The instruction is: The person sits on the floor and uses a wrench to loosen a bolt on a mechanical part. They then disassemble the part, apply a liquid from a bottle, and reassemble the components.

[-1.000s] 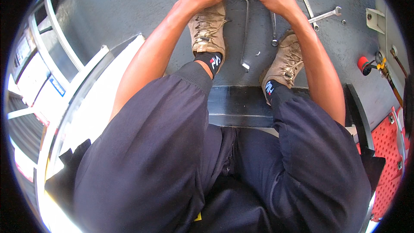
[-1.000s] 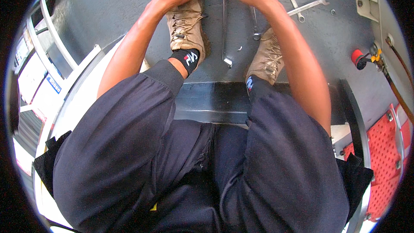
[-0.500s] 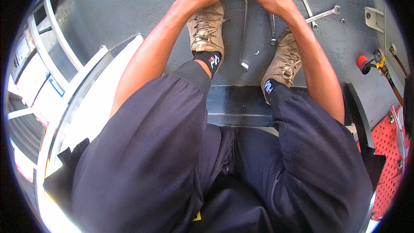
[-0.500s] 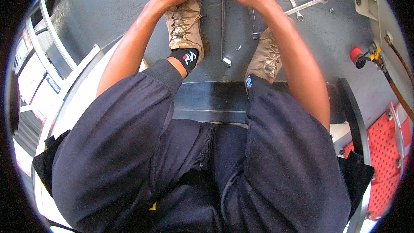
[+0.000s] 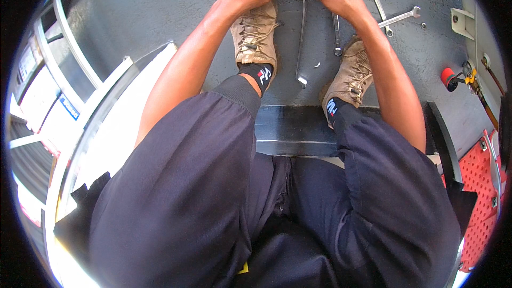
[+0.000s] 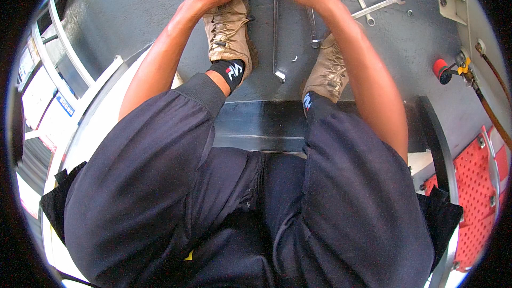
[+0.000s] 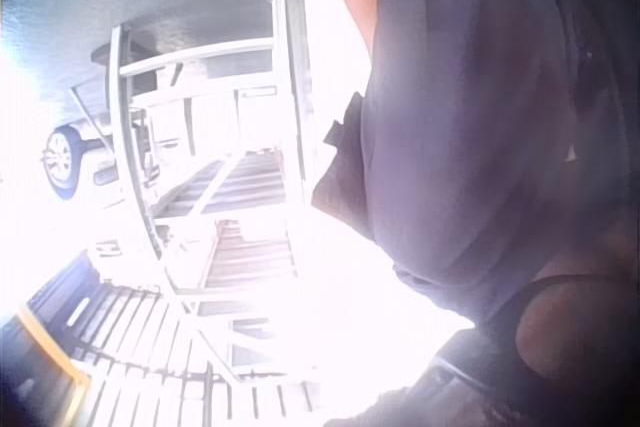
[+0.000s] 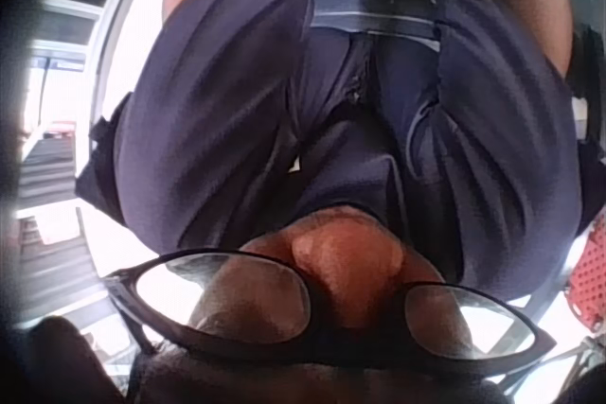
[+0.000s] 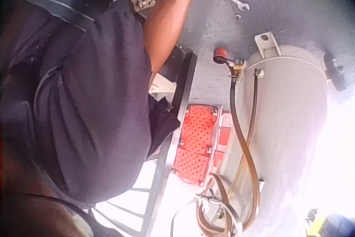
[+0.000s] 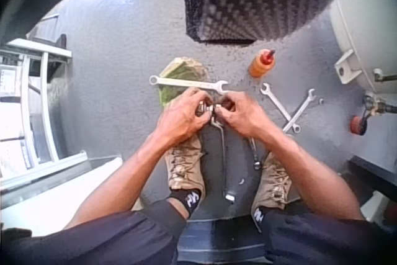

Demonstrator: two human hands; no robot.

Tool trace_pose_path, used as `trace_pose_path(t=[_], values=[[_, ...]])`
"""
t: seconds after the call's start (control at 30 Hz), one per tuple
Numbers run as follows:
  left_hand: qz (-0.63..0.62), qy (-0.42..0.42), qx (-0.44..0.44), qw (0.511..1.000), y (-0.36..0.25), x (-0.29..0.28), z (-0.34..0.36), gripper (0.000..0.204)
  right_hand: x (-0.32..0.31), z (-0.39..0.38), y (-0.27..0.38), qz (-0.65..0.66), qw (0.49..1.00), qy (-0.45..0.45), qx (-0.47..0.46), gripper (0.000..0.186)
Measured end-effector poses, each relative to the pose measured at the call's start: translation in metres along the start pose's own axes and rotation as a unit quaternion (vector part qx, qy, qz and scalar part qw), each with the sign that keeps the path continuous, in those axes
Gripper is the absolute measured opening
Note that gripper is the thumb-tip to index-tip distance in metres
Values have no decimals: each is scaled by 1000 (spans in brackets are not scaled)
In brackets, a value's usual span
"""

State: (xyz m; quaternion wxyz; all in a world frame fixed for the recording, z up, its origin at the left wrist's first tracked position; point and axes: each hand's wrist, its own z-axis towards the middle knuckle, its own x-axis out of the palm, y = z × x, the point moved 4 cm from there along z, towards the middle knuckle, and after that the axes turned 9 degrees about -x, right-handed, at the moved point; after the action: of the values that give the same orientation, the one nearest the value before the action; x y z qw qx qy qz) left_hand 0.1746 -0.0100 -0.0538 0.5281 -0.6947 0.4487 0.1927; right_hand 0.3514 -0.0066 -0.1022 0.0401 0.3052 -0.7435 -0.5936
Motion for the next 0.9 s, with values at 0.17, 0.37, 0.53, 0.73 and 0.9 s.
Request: trace_pose_path(t=[0.17, 0.37, 0.53, 0.73, 0.9], values=[[-8, 10, -17, 1000, 0, 1, 2, 28, 1, -2, 0, 29, 999, -9, -24, 21], [3, 12, -28, 1000, -4, 1, 3, 28, 0, -5, 0, 47, 998, -41, -4, 20], [3, 9, -24, 1000, -6, 2, 4, 28, 1, -2, -4, 80, 996, 1, 28, 18], [-1, 12, -27, 1000, -12, 4, 6, 27, -7, -9, -5, -21, 996, -65, -64, 20], [7, 8, -22, 1000, -7, 5, 4, 27, -2, -9, -4, 68, 997, -43, -11, 20]])
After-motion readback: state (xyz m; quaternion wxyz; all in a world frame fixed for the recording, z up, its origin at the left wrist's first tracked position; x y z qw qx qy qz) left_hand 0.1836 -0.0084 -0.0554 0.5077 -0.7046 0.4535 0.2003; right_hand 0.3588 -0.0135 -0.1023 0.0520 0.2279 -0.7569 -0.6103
